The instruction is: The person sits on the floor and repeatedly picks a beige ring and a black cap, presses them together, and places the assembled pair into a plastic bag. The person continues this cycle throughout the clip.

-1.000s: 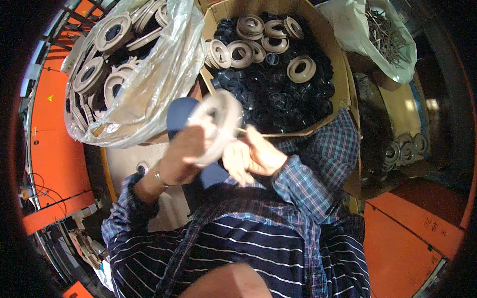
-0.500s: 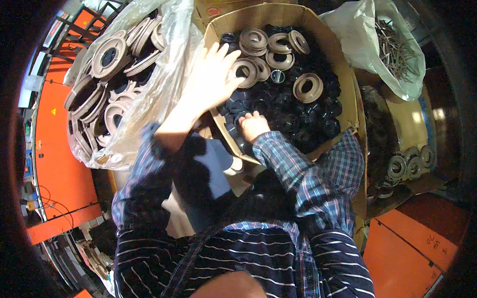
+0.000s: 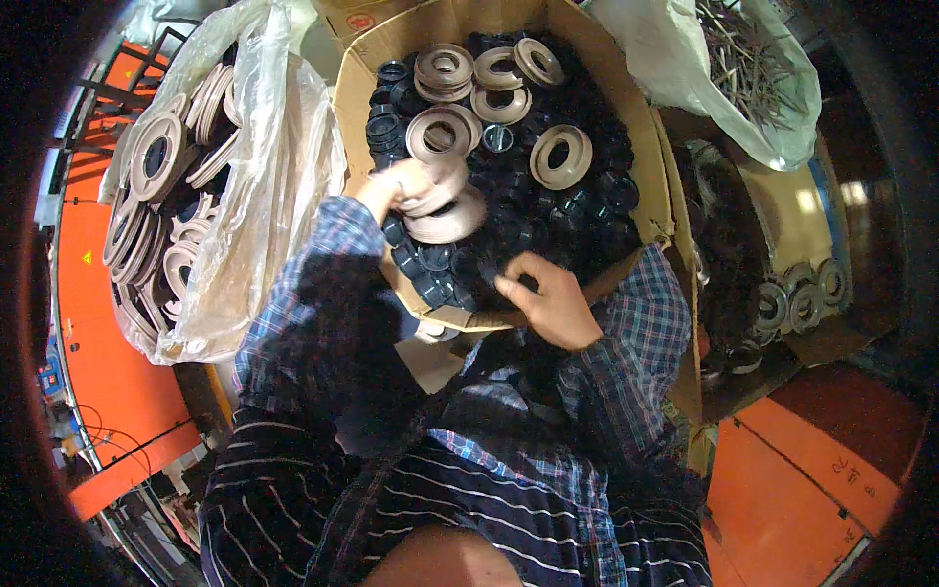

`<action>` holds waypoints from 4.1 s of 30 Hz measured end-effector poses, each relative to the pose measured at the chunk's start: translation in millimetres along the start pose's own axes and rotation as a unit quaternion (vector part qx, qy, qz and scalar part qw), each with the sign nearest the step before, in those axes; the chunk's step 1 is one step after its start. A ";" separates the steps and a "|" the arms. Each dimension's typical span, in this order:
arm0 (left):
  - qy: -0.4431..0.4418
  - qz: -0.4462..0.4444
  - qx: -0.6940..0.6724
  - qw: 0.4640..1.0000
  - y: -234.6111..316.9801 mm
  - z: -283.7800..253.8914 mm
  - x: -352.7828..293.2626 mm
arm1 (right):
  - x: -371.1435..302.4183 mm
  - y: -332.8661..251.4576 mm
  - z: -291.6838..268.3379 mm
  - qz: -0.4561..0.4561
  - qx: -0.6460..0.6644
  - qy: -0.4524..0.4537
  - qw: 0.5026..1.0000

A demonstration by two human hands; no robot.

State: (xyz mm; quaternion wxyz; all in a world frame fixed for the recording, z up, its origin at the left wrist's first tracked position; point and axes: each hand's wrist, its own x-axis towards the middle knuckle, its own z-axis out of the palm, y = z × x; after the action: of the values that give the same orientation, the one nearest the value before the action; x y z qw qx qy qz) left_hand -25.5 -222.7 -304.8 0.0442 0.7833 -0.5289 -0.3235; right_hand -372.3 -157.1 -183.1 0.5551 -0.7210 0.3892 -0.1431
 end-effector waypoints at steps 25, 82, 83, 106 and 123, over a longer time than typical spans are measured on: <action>0.324 0.368 -0.177 0.853 119.2 63.5 -270.5 | -84.1 -59.8 44.7 -0.279 -0.031 0.113 0.953; 0.070 -0.028 -0.703 0.707 102.4 30.8 -275.7 | 14.1 -6.8 38.9 -0.105 -0.007 0.011 0.994; 0.039 -0.043 -0.757 0.651 107.9 45.1 -271.4 | 14.3 -12.2 38.3 -0.042 0.081 -0.077 0.993; 0.075 0.164 -0.772 0.609 99.5 32.8 -269.5 | 17.0 -35.5 26.6 -0.225 0.003 0.000 0.974; 0.356 0.380 -0.258 0.814 133.9 40.2 -351.3 | -67.6 -69.9 33.0 0.101 0.455 -0.025 0.884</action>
State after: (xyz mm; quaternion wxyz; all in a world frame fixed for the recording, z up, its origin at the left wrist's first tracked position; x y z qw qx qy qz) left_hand -236.1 31.0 -119.6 0.5488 0.5408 -0.6289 -0.1043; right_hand -367.5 -80.1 -115.4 0.8433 -0.3496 0.3377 -0.2293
